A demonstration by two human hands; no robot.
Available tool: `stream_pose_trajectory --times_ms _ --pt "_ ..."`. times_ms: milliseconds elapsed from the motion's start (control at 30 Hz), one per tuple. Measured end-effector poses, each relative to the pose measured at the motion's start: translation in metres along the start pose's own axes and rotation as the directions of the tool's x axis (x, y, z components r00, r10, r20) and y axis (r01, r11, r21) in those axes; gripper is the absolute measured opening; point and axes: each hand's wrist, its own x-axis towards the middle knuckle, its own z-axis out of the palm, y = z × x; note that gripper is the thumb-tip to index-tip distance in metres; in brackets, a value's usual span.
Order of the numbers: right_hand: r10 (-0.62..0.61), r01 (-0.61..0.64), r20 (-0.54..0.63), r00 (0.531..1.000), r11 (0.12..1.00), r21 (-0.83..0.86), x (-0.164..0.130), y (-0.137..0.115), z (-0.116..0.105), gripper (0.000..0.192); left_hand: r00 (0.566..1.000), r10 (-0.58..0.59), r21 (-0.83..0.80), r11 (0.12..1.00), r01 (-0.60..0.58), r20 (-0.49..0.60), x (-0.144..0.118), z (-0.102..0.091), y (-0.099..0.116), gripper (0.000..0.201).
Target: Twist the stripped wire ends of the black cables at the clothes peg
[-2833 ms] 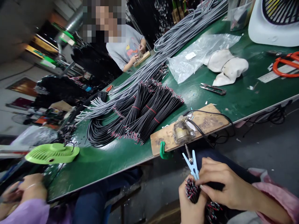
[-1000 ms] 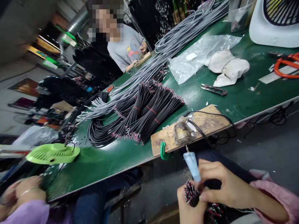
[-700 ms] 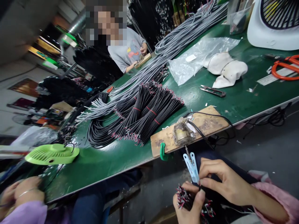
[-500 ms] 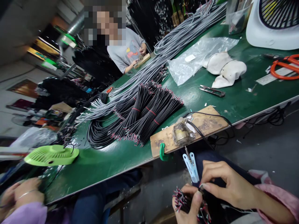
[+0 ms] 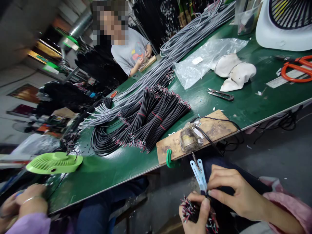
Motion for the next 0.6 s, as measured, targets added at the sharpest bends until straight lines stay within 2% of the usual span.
stream_pose_trajectory --times_ms 67,133,200,233,300,367,400,433,500,567,600 --pt "0.019 -0.019 -0.013 1.0 1.0 -0.018 0.0 -0.002 0.001 0.013 0.996 0.069 0.031 0.997 -0.067 -0.051 0.0 0.0 -0.002 0.03" --pt "0.083 -0.083 -0.011 0.996 0.997 0.001 -0.001 -0.002 0.002 0.016 0.993 0.109 0.032 0.994 -0.108 -0.052 0.0 0.003 -0.003 0.027" --pt "0.193 -0.195 0.028 0.981 0.973 0.126 -0.001 0.001 0.005 0.019 0.992 0.123 -0.014 0.992 -0.124 -0.024 0.001 0.007 -0.001 0.024" --pt "0.259 -0.268 0.068 0.964 0.936 0.229 -0.001 0.005 0.007 0.021 0.991 0.13 -0.044 0.99 -0.131 -0.008 0.001 0.008 0.0 0.022" --pt "0.367 -0.409 0.18 0.912 0.795 0.448 0.0 0.014 0.012 0.025 0.986 0.166 -0.07 0.984 -0.164 0.024 0.003 0.011 0.004 0.019" --pt "0.432 -0.498 0.26 0.864 0.651 0.573 0.004 0.021 0.014 0.031 0.969 0.239 -0.037 0.971 -0.237 0.056 0.006 0.01 0.009 0.017" --pt "0.452 -0.511 0.263 0.852 0.612 0.603 0.008 0.023 0.013 0.032 0.956 0.282 -0.009 0.959 -0.283 0.073 0.007 0.01 0.012 0.015" --pt "0.462 -0.502 0.238 0.854 0.616 0.607 0.012 0.023 0.012 0.032 0.942 0.324 0.021 0.945 -0.327 0.088 0.008 0.009 0.014 0.014" --pt "0.452 -0.443 0.134 0.882 0.696 0.565 0.024 0.017 0.006 0.031 0.915 0.392 0.068 0.914 -0.399 0.097 0.01 0.007 0.02 0.012" --pt "0.37 -0.348 0.007 0.929 0.866 0.359 0.036 0.007 0.0 0.04 0.889 0.45 0.116 0.882 -0.457 0.08 0.011 0.006 0.026 0.011" --pt "0.336 -0.316 -0.03 0.941 0.908 0.275 0.041 0.002 -0.003 0.044 0.876 0.478 0.139 0.865 -0.483 0.068 0.012 0.007 0.03 0.012"
